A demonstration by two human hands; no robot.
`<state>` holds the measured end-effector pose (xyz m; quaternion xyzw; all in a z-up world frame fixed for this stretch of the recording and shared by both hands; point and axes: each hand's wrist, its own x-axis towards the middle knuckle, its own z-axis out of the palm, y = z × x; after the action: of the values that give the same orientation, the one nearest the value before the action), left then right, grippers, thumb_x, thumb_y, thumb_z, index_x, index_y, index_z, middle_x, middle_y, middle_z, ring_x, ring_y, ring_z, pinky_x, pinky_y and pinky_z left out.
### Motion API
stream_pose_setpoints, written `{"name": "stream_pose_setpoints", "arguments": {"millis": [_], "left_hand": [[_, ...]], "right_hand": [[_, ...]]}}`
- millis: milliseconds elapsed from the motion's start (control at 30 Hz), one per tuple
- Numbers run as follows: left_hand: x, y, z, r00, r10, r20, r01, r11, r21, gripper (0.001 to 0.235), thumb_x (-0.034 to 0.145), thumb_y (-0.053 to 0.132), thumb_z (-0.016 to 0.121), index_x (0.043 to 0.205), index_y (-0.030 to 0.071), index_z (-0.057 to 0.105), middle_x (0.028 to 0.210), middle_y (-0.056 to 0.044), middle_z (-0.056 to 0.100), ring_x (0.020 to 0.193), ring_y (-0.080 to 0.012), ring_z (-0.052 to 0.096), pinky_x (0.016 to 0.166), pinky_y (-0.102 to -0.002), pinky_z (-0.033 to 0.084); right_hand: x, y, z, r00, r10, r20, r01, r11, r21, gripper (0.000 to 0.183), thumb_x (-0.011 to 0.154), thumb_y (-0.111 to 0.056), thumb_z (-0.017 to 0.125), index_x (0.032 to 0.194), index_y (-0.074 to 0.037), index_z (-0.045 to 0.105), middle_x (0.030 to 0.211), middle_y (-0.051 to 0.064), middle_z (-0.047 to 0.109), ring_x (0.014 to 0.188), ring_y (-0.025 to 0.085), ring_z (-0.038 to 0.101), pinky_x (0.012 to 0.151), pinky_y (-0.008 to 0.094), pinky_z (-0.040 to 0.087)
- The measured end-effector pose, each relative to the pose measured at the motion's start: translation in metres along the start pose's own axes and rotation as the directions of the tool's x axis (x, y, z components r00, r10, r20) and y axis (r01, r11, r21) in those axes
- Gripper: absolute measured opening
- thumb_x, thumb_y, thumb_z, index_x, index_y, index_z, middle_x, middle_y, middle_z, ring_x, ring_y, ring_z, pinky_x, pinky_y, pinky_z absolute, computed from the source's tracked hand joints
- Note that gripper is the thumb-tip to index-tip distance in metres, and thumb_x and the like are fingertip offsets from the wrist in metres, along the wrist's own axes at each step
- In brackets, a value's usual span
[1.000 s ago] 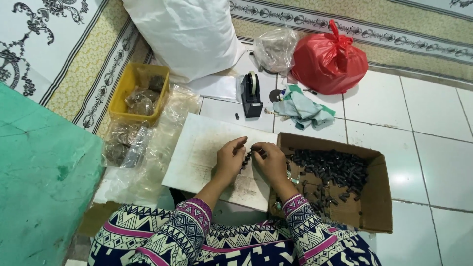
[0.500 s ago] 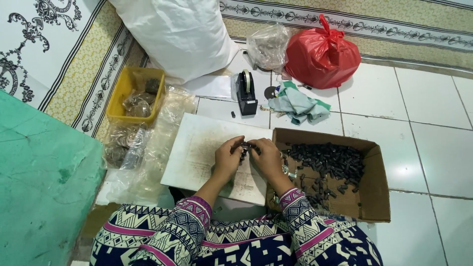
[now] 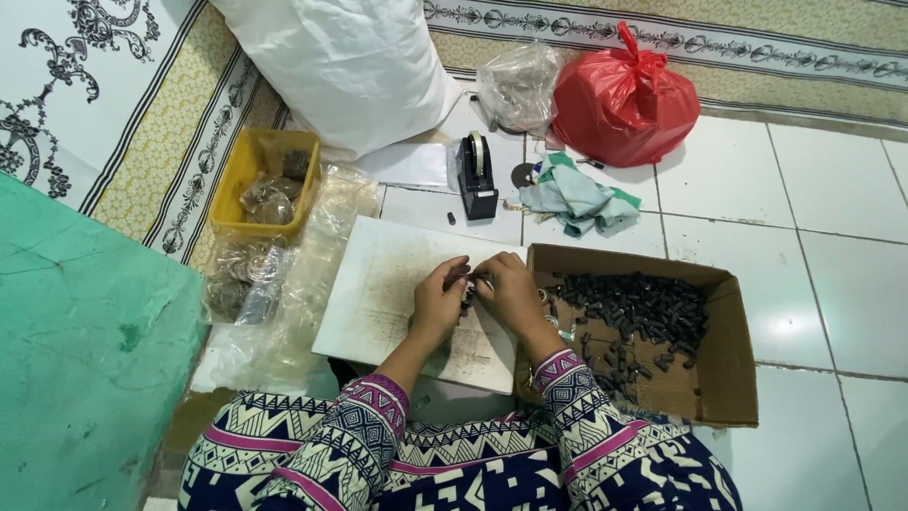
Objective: The person is selecting small black metal parts from a cardboard box and arranging them onto a white template board on the floor.
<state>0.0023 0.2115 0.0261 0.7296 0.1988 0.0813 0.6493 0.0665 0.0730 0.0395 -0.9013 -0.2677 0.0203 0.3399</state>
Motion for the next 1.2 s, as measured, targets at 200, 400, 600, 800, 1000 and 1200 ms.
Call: {"name": "stream_pose_setpoints", "arguments": {"millis": [200, 400, 600, 800, 1000, 1200], "left_hand": [[-0.001, 0.000, 0.002, 1.000, 0.009, 0.020, -0.007, 0.999, -0.054, 0.041, 0.092, 0.002, 0.063, 0.130, 0.014, 0.071, 0.117, -0.016, 0.076, 0.111, -0.0313, 0.071, 0.095, -0.042, 0.057], [0.001, -0.006, 0.004, 1.000, 0.002, 0.015, -0.001, 0.993, -0.122, 0.040, 0.094, 0.001, 0.060, 0.130, 0.013, 0.071, 0.117, -0.016, 0.075, 0.111, -0.0297, 0.072, 0.093, -0.040, 0.058], [0.000, -0.007, 0.006, 1.000, 0.016, 0.012, -0.014, 0.993, -0.119, 0.039, 0.093, 0.001, 0.062, 0.129, 0.011, 0.071, 0.117, -0.018, 0.075, 0.112, -0.0320, 0.071, 0.093, -0.042, 0.058], [0.001, -0.011, 0.008, 1.000, -0.001, 0.011, 0.002, 0.995, -0.103, 0.039, 0.093, 0.003, 0.062, 0.128, 0.016, 0.073, 0.115, -0.012, 0.076, 0.109, -0.0266, 0.073, 0.090, -0.038, 0.058], [-0.005, -0.002, 0.006, 1.000, -0.003, 0.008, 0.004, 0.995, -0.096, 0.038, 0.091, 0.002, 0.063, 0.125, 0.016, 0.074, 0.114, -0.013, 0.077, 0.109, -0.0272, 0.073, 0.091, -0.039, 0.059], [-0.010, 0.010, 0.003, 1.000, -0.004, 0.007, 0.005, 0.996, -0.091, 0.038, 0.092, 0.003, 0.062, 0.126, 0.015, 0.073, 0.116, -0.013, 0.076, 0.110, -0.0271, 0.072, 0.092, -0.039, 0.058]], "right_hand": [[0.005, 0.019, 0.005, 0.998, 0.060, 0.002, -0.060, 0.986, 0.158, 0.030, 0.083, -0.008, 0.073, 0.112, -0.009, 0.077, 0.092, 0.014, 0.071, 0.091, 0.032, 0.069, 0.079, 0.042, 0.059], [0.000, 0.019, 0.007, 0.989, 0.130, -0.070, -0.101, 0.943, 0.317, 0.026, 0.080, -0.007, 0.075, 0.106, -0.009, 0.078, 0.087, 0.015, 0.072, 0.082, 0.029, 0.071, 0.070, 0.039, 0.060], [-0.007, 0.013, 0.007, 0.987, 0.148, -0.062, -0.133, 0.971, 0.199, 0.024, 0.078, -0.010, 0.080, 0.101, -0.013, 0.077, 0.086, 0.011, 0.074, 0.082, 0.030, 0.072, 0.070, 0.041, 0.061], [-0.011, 0.005, -0.003, 0.994, 0.109, -0.013, -0.107, 0.988, 0.111, 0.022, 0.083, -0.013, 0.077, 0.104, -0.016, 0.075, 0.093, 0.009, 0.075, 0.096, 0.029, 0.069, 0.082, 0.042, 0.059], [-0.013, 0.001, -0.006, 0.996, 0.086, 0.003, -0.086, 0.991, 0.100, 0.024, 0.086, -0.010, 0.074, 0.109, -0.016, 0.074, 0.097, 0.007, 0.075, 0.102, 0.027, 0.068, 0.087, 0.040, 0.059], [-0.013, -0.004, -0.011, 0.998, 0.058, -0.011, -0.057, 0.994, 0.097, 0.029, 0.083, -0.007, 0.074, 0.111, -0.016, 0.074, 0.095, 0.008, 0.076, 0.097, 0.028, 0.069, 0.087, 0.041, 0.058]]}}
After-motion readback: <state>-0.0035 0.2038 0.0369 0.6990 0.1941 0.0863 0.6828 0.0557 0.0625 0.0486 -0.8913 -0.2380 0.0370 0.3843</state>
